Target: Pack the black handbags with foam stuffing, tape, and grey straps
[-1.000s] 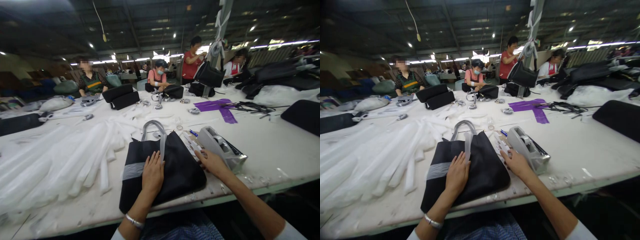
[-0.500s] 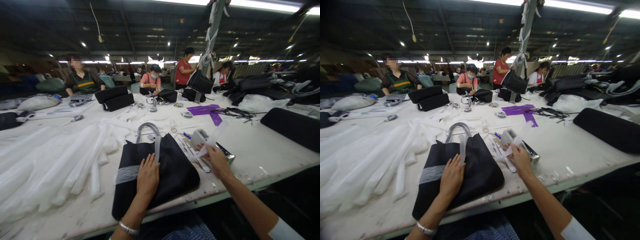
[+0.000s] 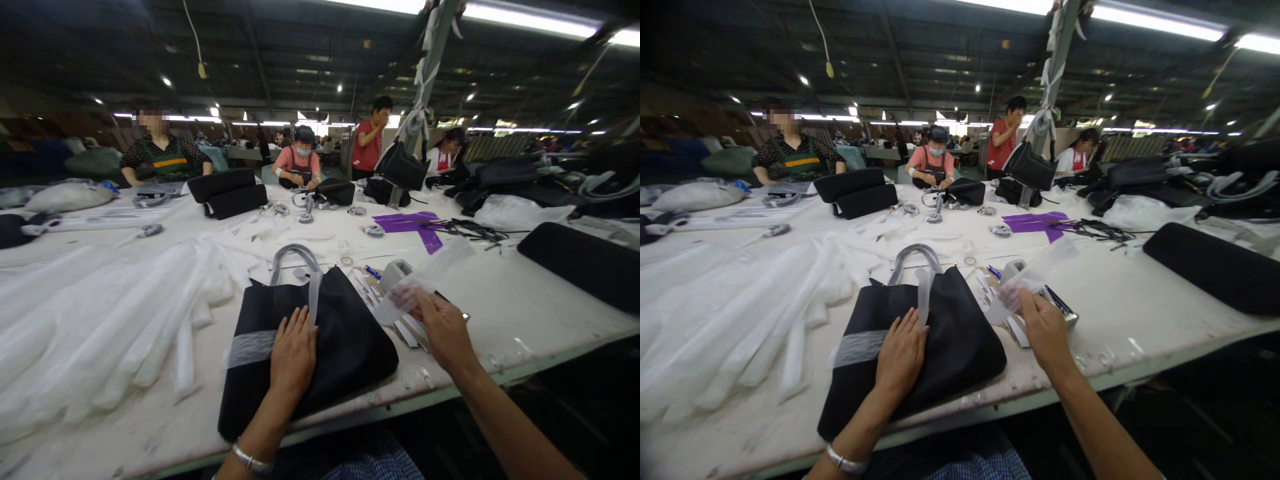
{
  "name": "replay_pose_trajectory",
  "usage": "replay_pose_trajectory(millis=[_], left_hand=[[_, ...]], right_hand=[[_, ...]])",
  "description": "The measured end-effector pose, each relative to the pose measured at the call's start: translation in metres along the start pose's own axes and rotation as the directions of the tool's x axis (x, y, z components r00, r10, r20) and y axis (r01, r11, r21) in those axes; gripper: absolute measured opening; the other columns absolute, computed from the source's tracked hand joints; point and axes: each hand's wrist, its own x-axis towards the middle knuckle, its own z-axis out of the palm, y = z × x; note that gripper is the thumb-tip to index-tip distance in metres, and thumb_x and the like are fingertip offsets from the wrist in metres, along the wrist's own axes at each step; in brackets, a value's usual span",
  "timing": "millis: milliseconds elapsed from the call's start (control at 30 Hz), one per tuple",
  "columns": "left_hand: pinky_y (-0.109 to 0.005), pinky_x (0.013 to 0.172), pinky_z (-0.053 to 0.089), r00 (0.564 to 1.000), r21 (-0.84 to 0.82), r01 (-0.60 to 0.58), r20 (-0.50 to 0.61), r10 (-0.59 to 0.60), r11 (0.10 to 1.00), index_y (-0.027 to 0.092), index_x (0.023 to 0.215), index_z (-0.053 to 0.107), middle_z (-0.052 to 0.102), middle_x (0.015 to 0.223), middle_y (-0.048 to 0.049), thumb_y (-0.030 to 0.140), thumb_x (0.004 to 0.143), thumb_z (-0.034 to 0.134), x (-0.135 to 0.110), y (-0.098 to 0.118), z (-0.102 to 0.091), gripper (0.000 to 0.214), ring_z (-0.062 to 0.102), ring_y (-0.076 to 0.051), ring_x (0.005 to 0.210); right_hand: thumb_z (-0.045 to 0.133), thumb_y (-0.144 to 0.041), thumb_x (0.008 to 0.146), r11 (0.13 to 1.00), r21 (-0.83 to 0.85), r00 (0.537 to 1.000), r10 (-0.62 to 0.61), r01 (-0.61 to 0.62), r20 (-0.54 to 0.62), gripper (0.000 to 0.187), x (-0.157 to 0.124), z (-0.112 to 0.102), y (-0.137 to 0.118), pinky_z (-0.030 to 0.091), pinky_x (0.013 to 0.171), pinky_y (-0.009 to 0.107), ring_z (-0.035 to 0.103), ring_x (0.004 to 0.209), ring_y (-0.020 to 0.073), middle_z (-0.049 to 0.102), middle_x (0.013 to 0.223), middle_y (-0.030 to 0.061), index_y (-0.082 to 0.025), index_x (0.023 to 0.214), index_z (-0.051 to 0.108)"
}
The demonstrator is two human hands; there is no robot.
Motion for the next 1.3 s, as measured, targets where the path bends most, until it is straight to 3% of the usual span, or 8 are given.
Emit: replay_pose_trajectory(millis=[200, 333, 600, 733, 833, 1000, 1133, 1300], left_hand=[[-0.047, 0.113, 0.034, 0.981, -0.322, 0.142, -0.078, -0.176, 0.936, 0.025, 0.140, 0.049, 0.054, 0.141, -0.0072, 0.030, 0.099, 0.038, 0.002, 0.001, -0.008, 0.043, 0.048, -0.026, 0.132], [-0.042, 0.118, 0.027, 0.935, -0.602, 0.160, -0.161, -0.315, 0.782, 0.024, 0.145, 0.043, 0.047, 0.147, -0.0050, 0.033, 0.102, 0.029, 0.002, 0.003, -0.019, 0.045, 0.037, -0.021, 0.140], [-0.043, 0.121, 0.018, 0.862, -0.725, 0.087, -0.288, -0.416, 0.683, 0.021, 0.143, 0.045, 0.048, 0.146, -0.0057, 0.039, 0.103, 0.028, 0.016, 0.014, -0.056, 0.047, 0.030, -0.022, 0.144], [-0.043, 0.119, 0.025, 0.946, -0.563, 0.066, -0.228, -0.232, 0.823, 0.021, 0.140, 0.049, 0.050, 0.145, -0.0058, 0.033, 0.102, 0.030, 0.033, 0.022, -0.054, 0.044, 0.039, -0.023, 0.139], [-0.045, 0.118, 0.027, 1.000, -0.255, -0.004, 0.024, 0.010, 0.967, 0.020, 0.139, 0.049, 0.051, 0.144, -0.0074, 0.028, 0.100, 0.035, 0.040, 0.022, -0.036, 0.042, 0.040, -0.022, 0.138], [-0.044, 0.116, 0.030, 0.836, -0.124, -0.285, 0.454, 0.310, 0.950, 0.027, 0.144, 0.040, 0.037, 0.154, -0.0036, 0.026, 0.100, 0.036, 0.045, 0.019, -0.023, 0.044, 0.030, -0.020, 0.144], [-0.044, 0.118, 0.025, 0.720, -0.205, -0.426, 0.512, 0.468, 0.881, 0.029, 0.147, 0.035, 0.029, 0.158, -0.0021, 0.022, 0.100, 0.035, 0.053, 0.020, -0.032, 0.047, 0.020, -0.018, 0.147], [-0.045, 0.118, 0.024, 0.631, -0.206, -0.518, 0.563, 0.533, 0.830, 0.030, 0.149, 0.029, 0.023, 0.160, -0.0018, 0.024, 0.100, 0.035, 0.060, 0.020, -0.029, 0.050, 0.014, -0.020, 0.148]], right_hand=[[0.036, -0.035, 0.100, 0.963, -0.095, 0.959, -0.238, 0.254, 0.154, 0.040, -0.044, 0.095, -0.018, 0.046, 0.105, 0.045, 0.058, 0.122, 0.0257, 0.067, 0.124, 0.0094, -0.021, 0.127, 0.062], [0.033, -0.021, 0.099, 0.812, -0.250, 0.834, -0.441, 0.528, 0.331, 0.042, -0.062, 0.150, 0.001, 0.037, 0.111, 0.053, 0.049, 0.131, 0.0274, 0.058, 0.135, 0.0124, -0.015, 0.135, 0.054], [0.050, -0.034, 0.094, 0.694, -0.153, 0.611, -0.481, 0.704, 0.629, 0.053, -0.081, 0.164, -0.004, 0.024, 0.117, 0.054, 0.032, 0.142, 0.0285, 0.042, 0.151, 0.0095, -0.019, 0.145, 0.042], [0.048, -0.030, 0.094, 0.674, -0.036, 0.529, -0.544, 0.738, 0.652, 0.055, -0.083, 0.166, -0.003, 0.025, 0.117, 0.052, 0.034, 0.141, 0.0279, 0.043, 0.150, 0.0113, -0.018, 0.147, 0.038], [0.041, -0.027, 0.098, 0.634, 0.085, 0.417, -0.597, 0.769, 0.686, 0.051, -0.086, 0.170, 0.000, 0.029, 0.115, 0.051, 0.041, 0.135, 0.0280, 0.048, 0.145, 0.0152, -0.014, 0.147, 0.038], [0.045, -0.037, 0.097, 0.704, 0.193, 0.345, -0.545, 0.683, 0.764, 0.052, -0.086, 0.166, -0.002, 0.032, 0.113, 0.041, 0.048, 0.130, 0.0264, 0.049, 0.145, 0.0115, -0.017, 0.145, 0.042], [0.054, -0.038, 0.092, 0.753, 0.200, 0.360, -0.507, 0.627, 0.783, 0.057, -0.084, 0.159, -0.008, 0.032, 0.113, 0.039, 0.047, 0.131, 0.0274, 0.050, 0.145, 0.0104, -0.017, 0.144, 0.044], [0.052, -0.041, 0.092, 0.766, 0.164, 0.378, -0.476, 0.621, 0.794, 0.057, -0.083, 0.156, -0.011, 0.037, 0.109, 0.041, 0.048, 0.130, 0.0285, 0.049, 0.145, 0.0112, -0.020, 0.144, 0.043]])
